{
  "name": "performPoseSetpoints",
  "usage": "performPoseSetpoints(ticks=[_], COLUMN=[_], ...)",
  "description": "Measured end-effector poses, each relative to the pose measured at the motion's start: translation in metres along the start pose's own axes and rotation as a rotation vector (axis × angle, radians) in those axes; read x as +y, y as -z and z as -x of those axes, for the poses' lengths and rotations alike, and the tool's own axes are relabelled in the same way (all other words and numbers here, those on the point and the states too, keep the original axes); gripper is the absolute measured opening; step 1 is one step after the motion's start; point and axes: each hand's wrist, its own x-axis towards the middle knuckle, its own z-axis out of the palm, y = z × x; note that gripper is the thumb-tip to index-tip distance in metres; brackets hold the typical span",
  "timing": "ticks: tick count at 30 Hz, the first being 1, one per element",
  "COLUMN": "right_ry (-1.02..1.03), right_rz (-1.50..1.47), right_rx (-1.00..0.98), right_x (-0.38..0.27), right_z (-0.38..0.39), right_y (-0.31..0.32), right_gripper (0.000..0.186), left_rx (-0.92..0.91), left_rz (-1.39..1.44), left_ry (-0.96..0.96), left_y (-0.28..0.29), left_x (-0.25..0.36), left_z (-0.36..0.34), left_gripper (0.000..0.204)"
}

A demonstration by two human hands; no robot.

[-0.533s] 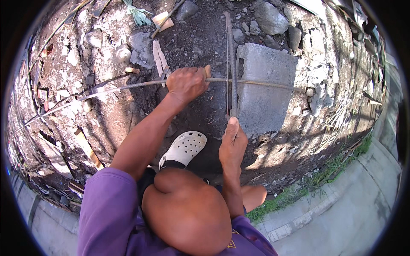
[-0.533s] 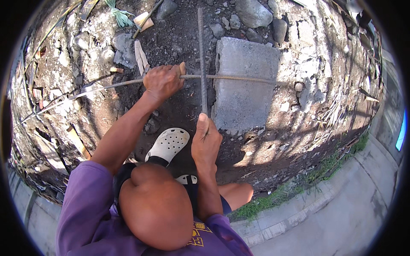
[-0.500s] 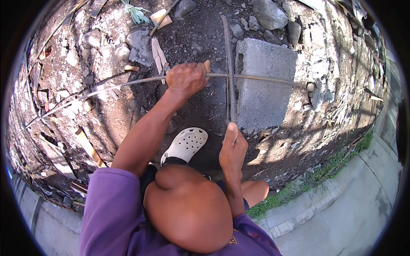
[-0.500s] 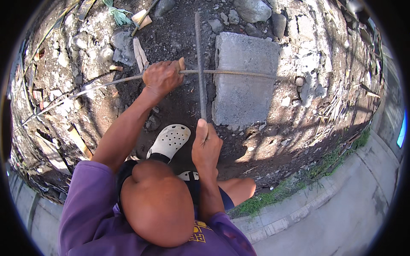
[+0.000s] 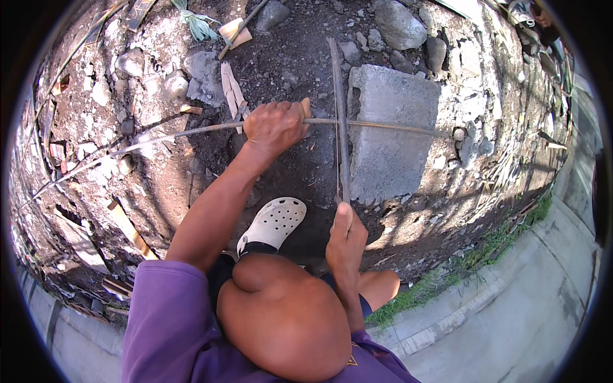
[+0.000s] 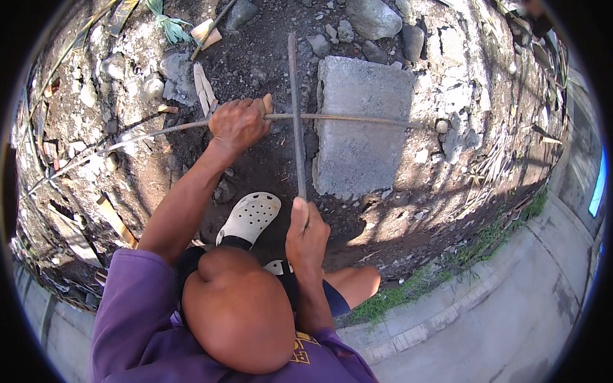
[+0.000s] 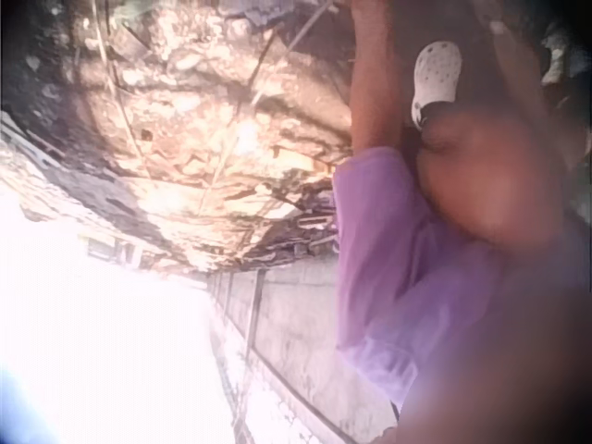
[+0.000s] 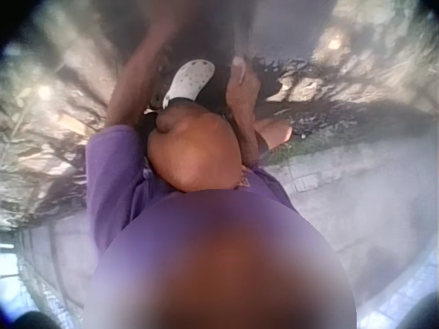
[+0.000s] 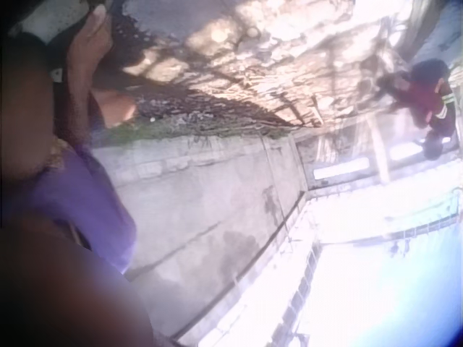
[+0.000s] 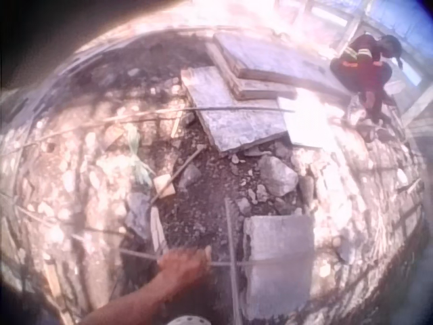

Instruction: The person uses a hacksaw to cut a metal rod resting on a concrete block. They reposition the rod and saw multiple times, then briefly handle a wooden plank before resuming sawing.

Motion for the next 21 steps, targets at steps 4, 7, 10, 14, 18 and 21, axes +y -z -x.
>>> performPoseSetpoints(ticks=[4, 7, 10, 14, 18, 21], right_ry=[-0.150, -0.112, 0.230, 0.029, -0.087, -0.082], right_rz=[-0.027, -0.041, 0.010, 0.005, -0.041, -0.052], right_rx=[-0.084, -0.069, 0.023, 0.050, -0.019, -0.020], right_x=[0.008, -0.029, -0.045, -0.012, 0.009, -0.011], right_z=[0.091, 0.046, -0.052, -0.001, 0.085, 0.050], right_y=[0.047, 0.033, -0.015, -0.001, 0.035, 0.022], right_gripper=[0.053, 0.056, 0.057, 0.056, 0.055, 0.055], left_rx=[0.102, 0.109, 0.117, 0.125, 0.160, 0.193], left_rz=[0.011, 0.014, -0.002, 0.007, 0.006, 0.025], left_ry=[0.016, 0.052, 0.038, -0.035, -0.009, 0.013], left_y=[-0.008, -0.009, -0.004, -0.001, -0.008, -0.008], left_x=[0.002, 0.005, 0.003, 0.000, 0.003, 0.003], left_z=[0.009, 0.009, 0.001, -0.005, 0.003, 0.006], left_gripper=[0.025, 0.024, 0.025, 0.025, 0.028, 0.028])
